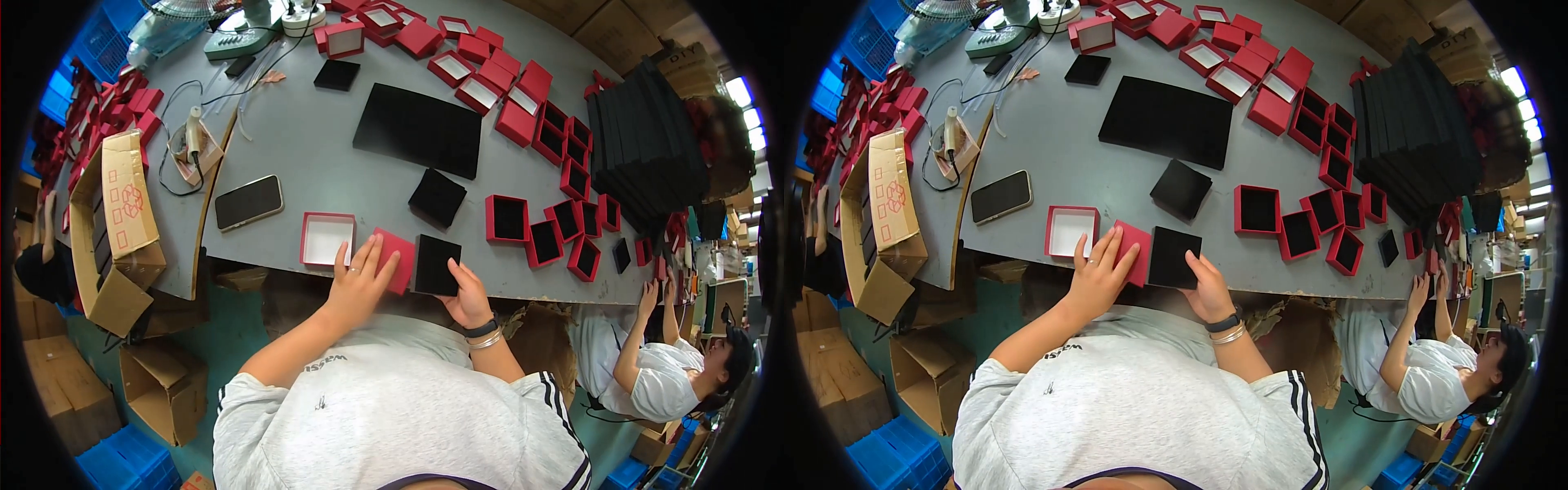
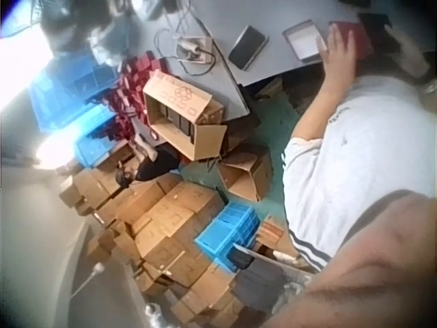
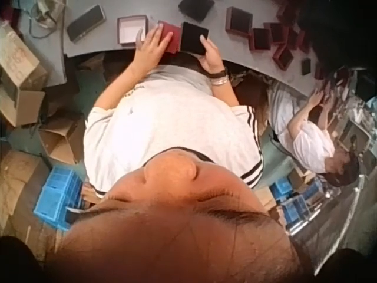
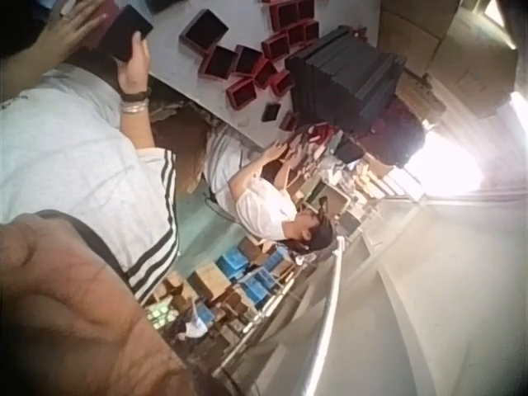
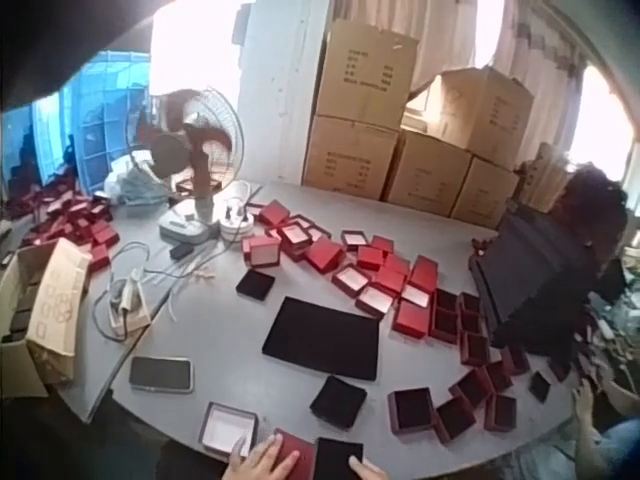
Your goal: Assembling small red gift boxes by placing black foam inserts inside and arranging them in a grid-like tray.
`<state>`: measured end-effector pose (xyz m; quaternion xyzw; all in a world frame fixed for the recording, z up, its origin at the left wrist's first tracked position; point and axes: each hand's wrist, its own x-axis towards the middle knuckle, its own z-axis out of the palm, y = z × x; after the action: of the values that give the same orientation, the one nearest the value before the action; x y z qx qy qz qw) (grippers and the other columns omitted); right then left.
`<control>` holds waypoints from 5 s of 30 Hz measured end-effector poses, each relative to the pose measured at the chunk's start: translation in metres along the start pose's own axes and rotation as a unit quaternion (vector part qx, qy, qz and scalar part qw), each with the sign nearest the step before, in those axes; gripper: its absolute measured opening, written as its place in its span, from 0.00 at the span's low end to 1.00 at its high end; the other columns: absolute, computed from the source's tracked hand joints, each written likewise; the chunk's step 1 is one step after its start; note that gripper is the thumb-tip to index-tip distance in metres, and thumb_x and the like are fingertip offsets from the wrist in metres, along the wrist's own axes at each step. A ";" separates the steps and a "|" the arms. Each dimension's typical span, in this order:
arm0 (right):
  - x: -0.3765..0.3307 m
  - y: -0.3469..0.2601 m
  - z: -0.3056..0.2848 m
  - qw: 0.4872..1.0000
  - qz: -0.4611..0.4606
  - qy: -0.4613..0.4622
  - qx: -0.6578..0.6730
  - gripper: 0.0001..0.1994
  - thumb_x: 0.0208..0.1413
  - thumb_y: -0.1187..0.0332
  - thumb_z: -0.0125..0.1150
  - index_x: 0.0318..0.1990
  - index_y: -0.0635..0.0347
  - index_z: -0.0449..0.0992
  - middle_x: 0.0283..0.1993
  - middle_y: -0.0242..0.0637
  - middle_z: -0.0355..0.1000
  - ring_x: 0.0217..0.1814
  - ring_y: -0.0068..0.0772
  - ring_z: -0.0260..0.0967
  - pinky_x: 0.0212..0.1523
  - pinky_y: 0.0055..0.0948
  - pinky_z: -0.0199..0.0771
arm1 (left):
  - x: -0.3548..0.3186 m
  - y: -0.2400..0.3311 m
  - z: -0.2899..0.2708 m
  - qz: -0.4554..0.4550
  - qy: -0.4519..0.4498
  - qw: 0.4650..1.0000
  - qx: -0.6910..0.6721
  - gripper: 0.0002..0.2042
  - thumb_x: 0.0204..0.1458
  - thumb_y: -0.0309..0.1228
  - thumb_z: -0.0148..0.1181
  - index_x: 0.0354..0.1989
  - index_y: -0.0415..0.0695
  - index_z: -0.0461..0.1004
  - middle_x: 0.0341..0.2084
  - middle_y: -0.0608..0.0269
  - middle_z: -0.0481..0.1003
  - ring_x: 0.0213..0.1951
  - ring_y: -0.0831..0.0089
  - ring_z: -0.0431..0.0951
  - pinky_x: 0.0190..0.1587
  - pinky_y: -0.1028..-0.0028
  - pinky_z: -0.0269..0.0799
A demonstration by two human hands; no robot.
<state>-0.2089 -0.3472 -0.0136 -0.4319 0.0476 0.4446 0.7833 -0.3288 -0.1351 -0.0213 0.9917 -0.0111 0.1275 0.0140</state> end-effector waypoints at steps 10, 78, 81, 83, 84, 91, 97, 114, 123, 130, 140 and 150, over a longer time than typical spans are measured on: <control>0.000 -0.020 -0.012 0.987 -0.132 0.090 -0.014 0.16 0.68 0.66 0.51 0.62 0.54 0.67 0.57 0.34 0.74 0.58 0.33 0.73 0.52 0.37 0.77 | 0.068 -0.045 -0.031 -0.093 -0.002 0.963 -0.254 0.07 0.49 0.31 0.67 0.35 0.45 0.84 0.27 0.62 0.80 0.35 0.61 0.79 0.43 0.63 0.72; 0.004 0.001 0.026 0.690 -0.363 0.056 -0.624 0.15 0.51 0.75 0.68 0.47 0.61 0.80 0.45 0.39 0.74 0.47 0.41 0.72 0.45 0.33 0.74 | 0.003 0.005 0.005 -0.060 0.139 0.964 -0.218 0.11 0.39 0.29 0.74 0.28 0.41 0.77 0.53 0.49 0.77 0.26 0.67 0.78 0.30 0.73 0.73; 0.003 0.007 0.020 0.696 -0.365 0.053 -0.616 0.13 0.50 0.75 0.69 0.45 0.61 0.81 0.45 0.37 0.74 0.45 0.39 0.71 0.46 0.32 0.73 | 0.003 0.004 0.004 -0.057 0.130 0.965 -0.221 0.11 0.38 0.28 0.75 0.26 0.42 0.76 0.55 0.48 0.76 0.26 0.67 0.78 0.29 0.74 0.72; 0.003 0.008 0.021 0.697 -0.363 0.048 -0.617 0.13 0.50 0.75 0.69 0.44 0.61 0.82 0.45 0.36 0.73 0.46 0.39 0.70 0.48 0.33 0.72 | 0.003 0.004 0.003 -0.057 0.124 0.964 -0.229 0.11 0.37 0.27 0.75 0.25 0.42 0.75 0.56 0.46 0.75 0.25 0.68 0.78 0.29 0.75 0.72; 0.003 0.007 0.025 0.674 -0.357 0.047 -0.645 0.12 0.50 0.73 0.69 0.44 0.61 0.82 0.46 0.35 0.73 0.49 0.40 0.68 0.51 0.34 0.70 | 0.003 0.004 0.003 -0.052 0.122 0.965 -0.228 0.11 0.37 0.27 0.75 0.24 0.42 0.75 0.57 0.45 0.74 0.25 0.68 0.77 0.28 0.75 0.71; 0.004 0.010 0.027 0.594 -0.370 0.028 -0.714 0.14 0.52 0.69 0.67 0.47 0.58 0.81 0.53 0.32 0.71 0.61 0.42 0.62 0.60 0.41 0.64 | 0.005 0.003 0.004 -0.039 0.117 0.967 -0.223 0.11 0.36 0.27 0.74 0.23 0.42 0.74 0.58 0.43 0.73 0.23 0.68 0.76 0.27 0.75 0.70; 0.025 -0.004 0.033 0.490 -0.328 0.018 -0.807 0.20 0.55 0.65 0.64 0.56 0.58 0.76 0.62 0.32 0.69 0.69 0.41 0.59 0.70 0.45 0.56 | 0.006 0.002 0.002 -0.031 0.110 0.968 -0.223 0.11 0.35 0.27 0.74 0.23 0.42 0.74 0.59 0.43 0.72 0.23 0.68 0.76 0.28 0.75 0.71; 0.047 0.002 0.057 0.485 -0.332 -0.039 -0.808 0.28 0.41 0.51 0.73 0.53 0.44 0.77 0.50 0.24 0.72 0.61 0.33 0.63 0.73 0.56 0.40 | 0.004 0.000 0.004 -0.078 0.104 0.942 -0.311 0.37 0.38 0.26 0.76 0.60 0.38 0.67 0.54 0.48 0.76 0.30 0.62 0.79 0.34 0.70 0.75; 0.051 0.010 0.049 0.514 -0.354 -0.061 -0.779 0.22 0.44 0.62 0.72 0.50 0.50 0.78 0.53 0.30 0.72 0.62 0.35 0.65 0.70 0.45 0.54 | 0.002 0.002 -0.004 -0.104 0.054 0.947 -0.298 0.40 0.39 0.27 0.77 0.63 0.38 0.64 0.46 0.52 0.78 0.38 0.61 0.80 0.41 0.69 0.76; 0.049 0.015 0.059 0.556 -0.340 -0.030 -0.758 0.22 0.44 0.67 0.71 0.50 0.52 0.76 0.56 0.31 0.71 0.63 0.36 0.65 0.70 0.45 0.54 | 0.003 0.002 0.003 -0.089 0.096 0.949 -0.286 0.41 0.37 0.28 0.76 0.64 0.38 0.66 0.34 0.58 0.79 0.25 0.65 0.76 0.31 0.70 0.72; 0.053 -0.032 0.048 0.793 -0.245 0.025 -0.558 0.18 0.49 0.69 0.69 0.49 0.59 0.78 0.53 0.35 0.75 0.61 0.38 0.67 0.62 0.44 0.66 | 0.002 -0.001 0.005 -0.065 0.097 0.969 -0.217 0.32 0.40 0.30 0.75 0.57 0.39 0.72 0.52 0.54 0.77 0.33 0.63 0.80 0.35 0.70 0.75; 0.100 -0.076 -0.006 0.499 -0.299 0.106 -0.806 0.43 0.43 0.49 0.76 0.68 0.44 0.64 0.68 0.49 0.62 0.72 0.49 0.56 0.72 0.52 0.50 | 0.010 0.003 -0.002 -0.027 0.045 0.983 -0.177 0.20 0.43 0.32 0.72 0.47 0.46 0.80 0.62 0.53 0.69 0.52 0.56 0.75 0.50 0.62 0.73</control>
<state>-0.0905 -0.3035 -0.0147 -0.9084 -0.3812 -0.0193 0.1706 -0.3197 -0.1379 -0.0169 0.9665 -0.0058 0.1680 0.1937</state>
